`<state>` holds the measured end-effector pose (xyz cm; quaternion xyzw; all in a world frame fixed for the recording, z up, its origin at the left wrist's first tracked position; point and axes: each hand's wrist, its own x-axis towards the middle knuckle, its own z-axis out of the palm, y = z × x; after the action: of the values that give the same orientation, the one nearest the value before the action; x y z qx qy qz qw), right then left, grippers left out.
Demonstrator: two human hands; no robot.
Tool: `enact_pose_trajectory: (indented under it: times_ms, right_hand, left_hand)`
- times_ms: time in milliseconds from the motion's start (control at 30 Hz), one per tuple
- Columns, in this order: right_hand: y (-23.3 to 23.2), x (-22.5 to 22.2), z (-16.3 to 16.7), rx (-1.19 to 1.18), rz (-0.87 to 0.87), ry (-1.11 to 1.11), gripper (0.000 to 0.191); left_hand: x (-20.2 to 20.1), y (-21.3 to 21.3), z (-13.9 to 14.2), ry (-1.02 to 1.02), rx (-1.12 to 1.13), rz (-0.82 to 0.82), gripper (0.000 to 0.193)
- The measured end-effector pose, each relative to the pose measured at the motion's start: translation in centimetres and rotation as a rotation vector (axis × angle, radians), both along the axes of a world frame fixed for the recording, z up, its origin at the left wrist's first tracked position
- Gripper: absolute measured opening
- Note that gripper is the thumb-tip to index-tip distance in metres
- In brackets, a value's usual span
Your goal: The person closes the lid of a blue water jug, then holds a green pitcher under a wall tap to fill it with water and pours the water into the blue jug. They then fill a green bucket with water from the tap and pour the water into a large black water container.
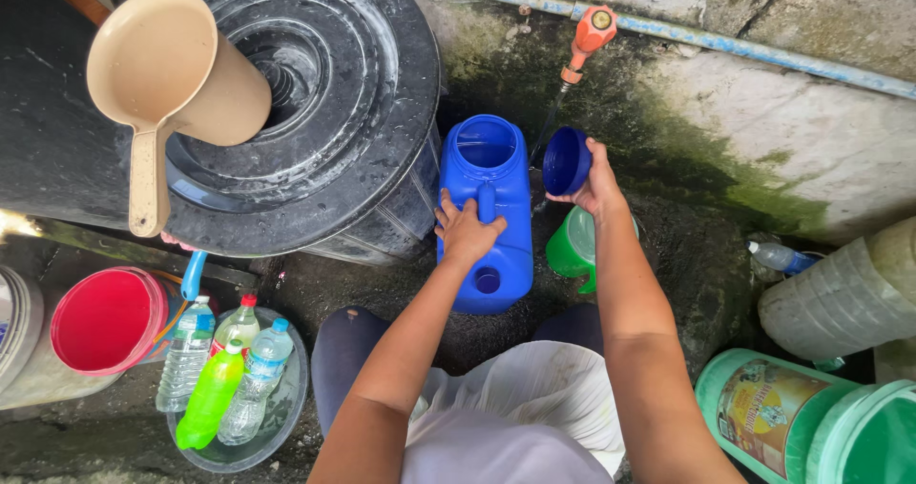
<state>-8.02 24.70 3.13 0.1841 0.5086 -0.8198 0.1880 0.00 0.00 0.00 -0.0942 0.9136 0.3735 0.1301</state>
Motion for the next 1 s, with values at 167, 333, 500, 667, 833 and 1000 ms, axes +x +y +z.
enact_pose_trajectory:
  times_ms: [167, 333, 500, 667, 833, 1000]
  right_hand:
    - [0.7, 1.0, 0.4, 0.114, 0.044, 0.002, 0.074]
    - [0.4, 1.0, 0.7, 0.403, 0.076, 0.025, 0.07]
    - [-1.8, 0.6, 1.8, 0.824, 0.093, 0.435, 0.086]
    - [-5.9, -0.5, 3.5, 1.218, 0.211, 0.908, 0.101]
    - [-10.0, -2.7, 4.6, 1.393, 0.433, 0.88, 0.107]
    - [-12.2, -4.3, 4.8, 1.439, 0.642, 0.829, 0.11]
  left_hand:
    - [0.5, 0.0, 1.4, 0.008, 0.042, 0.007, 0.081]
    - [0.5, -0.1, 1.9, 0.008, 0.044, 0.007, 0.082]
    - [0.6, -0.1, 2.2, -0.014, 0.041, 0.005, 0.083]
    - [0.7, -0.2, 2.2, -0.021, 0.03, -0.003, 0.085]
    - [0.6, -0.3, 2.3, -0.033, 0.028, -0.008, 0.085]
    - [0.5, -0.5, 2.3, -0.033, 0.024, -0.018, 0.087]
